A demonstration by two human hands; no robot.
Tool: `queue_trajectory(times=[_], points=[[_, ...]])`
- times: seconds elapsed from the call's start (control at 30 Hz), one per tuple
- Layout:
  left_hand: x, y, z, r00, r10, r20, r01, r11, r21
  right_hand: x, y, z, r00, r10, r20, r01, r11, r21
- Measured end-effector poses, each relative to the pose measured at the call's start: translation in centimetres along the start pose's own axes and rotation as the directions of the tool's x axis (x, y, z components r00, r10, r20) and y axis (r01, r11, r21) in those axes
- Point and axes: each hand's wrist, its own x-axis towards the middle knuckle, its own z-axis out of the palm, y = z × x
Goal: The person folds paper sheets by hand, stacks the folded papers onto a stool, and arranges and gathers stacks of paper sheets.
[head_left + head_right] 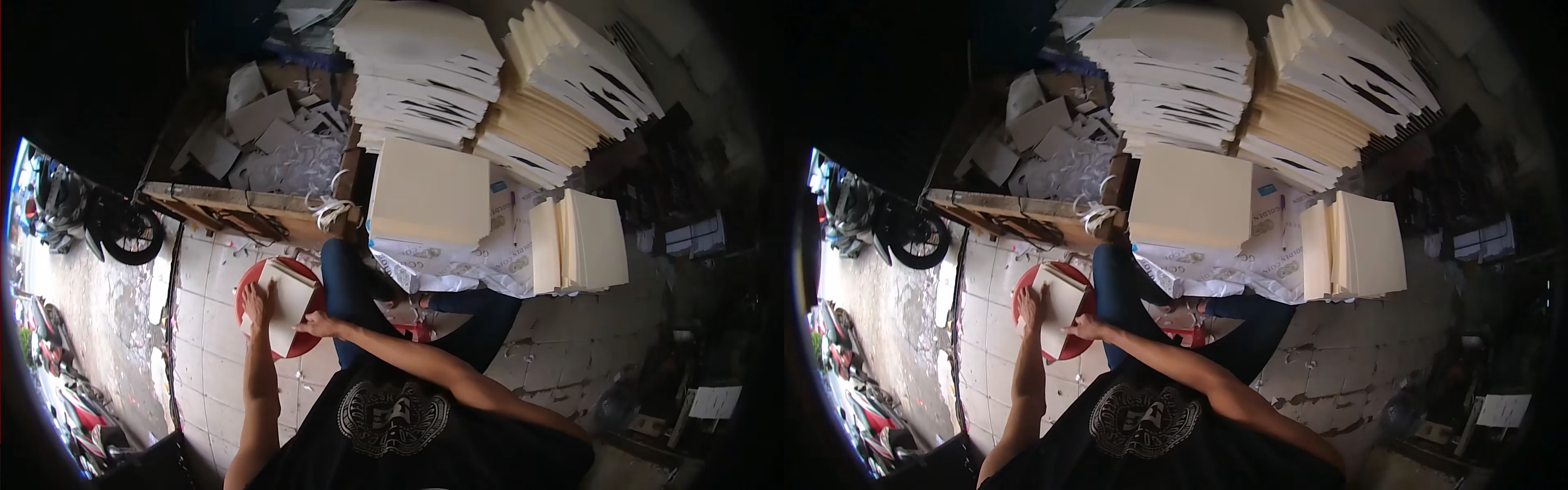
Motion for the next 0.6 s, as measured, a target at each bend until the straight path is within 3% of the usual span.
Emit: queue_trajectory(times=[0.03, 0.07, 0.1, 0.13, 0.17, 0.2, 0.23, 0.27, 0.3, 0.37, 0.43, 0.5, 0.57, 0.6], points=[[-0.4, 0.5, -0.1, 0.998, -0.03, -0.053, 0.029, 1.0, -0.007, -3.2, -3.0, -1.5, 0.991, -0.135, -0.001, 0.134, 0.979, -0.152], [-0.4, 0.8, 0.0, 0.998, -0.031, -0.061, 0.032, 0.999, 0.004, -5.9, -7.8, -3.7, 0.99, -0.141, 0.013, 0.134, 0.906, -0.402], [-0.4, 0.6, 0.3, 0.997, -0.043, -0.067, 0.044, 0.999, 0.015, -10.3, -13.1, -5.7, 0.888, -0.436, -0.145, 0.363, 0.859, -0.362], [-0.2, 0.3, 0.7, 0.996, -0.041, -0.079, 0.043, 0.999, 0.015, -12.5, -16.6, -8.0, 0.68, -0.685, -0.26, 0.499, 0.693, -0.52], [-0.1, 0.1, 1.3, 0.994, -0.049, -0.094, 0.051, 0.999, 0.014, -15.2, -21.8, -11.0, 0.403, -0.863, -0.306, 0.496, 0.486, -0.719], [-0.3, -0.5, 1.6, 0.992, -0.06, -0.112, 0.062, 0.998, 0.018, -17.8, -26.4, -14.1, 0.368, -0.848, -0.382, 0.387, 0.514, -0.766], [-0.6, -0.8, 1.6, 0.993, -0.049, -0.112, 0.052, 0.998, 0.026, -18.6, -30.2, -17.9, 0.087, -0.959, -0.271, 0.212, 0.284, -0.935], [-0.5, -0.8, 1.5, 0.992, -0.035, -0.119, 0.039, 0.999, 0.034, -19.5, -34.2, -21.4, -0.05, -0.986, -0.158, 0.005, 0.158, -0.987], [-0.2, -0.8, 1.4, 0.992, -0.019, -0.126, 0.025, 0.999, 0.041, -19.3, -36.8, -24.8, -0.106, -0.992, -0.071, -0.189, 0.091, -0.978], [0.0, -1.0, 1.4, 0.994, -0.058, -0.098, 0.06, 0.998, 0.016, -18.5, -40.3, -29.2, 0.03, -0.996, -0.085, -0.405, 0.066, -0.912], [-0.4, -0.2, 0.5, 0.993, -0.1, -0.054, 0.099, 0.995, -0.023, -15.9, -40.6, -32.8, 0.177, -0.982, -0.065, -0.503, -0.034, -0.863], [-0.3, -0.8, 1.5, 0.992, -0.099, -0.083, 0.102, 0.994, 0.028, -14.5, -41.1, -33.7, 0.425, -0.858, -0.289, -0.446, 0.08, -0.892], [-0.1, -2.3, 3.3, 0.991, -0.073, -0.114, 0.075, 0.997, 0.018, -14.4, -41.9, -32.8, 0.411, -0.863, -0.296, -0.435, 0.1, -0.895], [0.0, -1.8, 2.2, 0.993, -0.08, -0.091, 0.077, 0.996, -0.036, -14.5, -41.9, -32.3, 0.356, -0.924, -0.141, -0.366, 0.001, -0.931]])
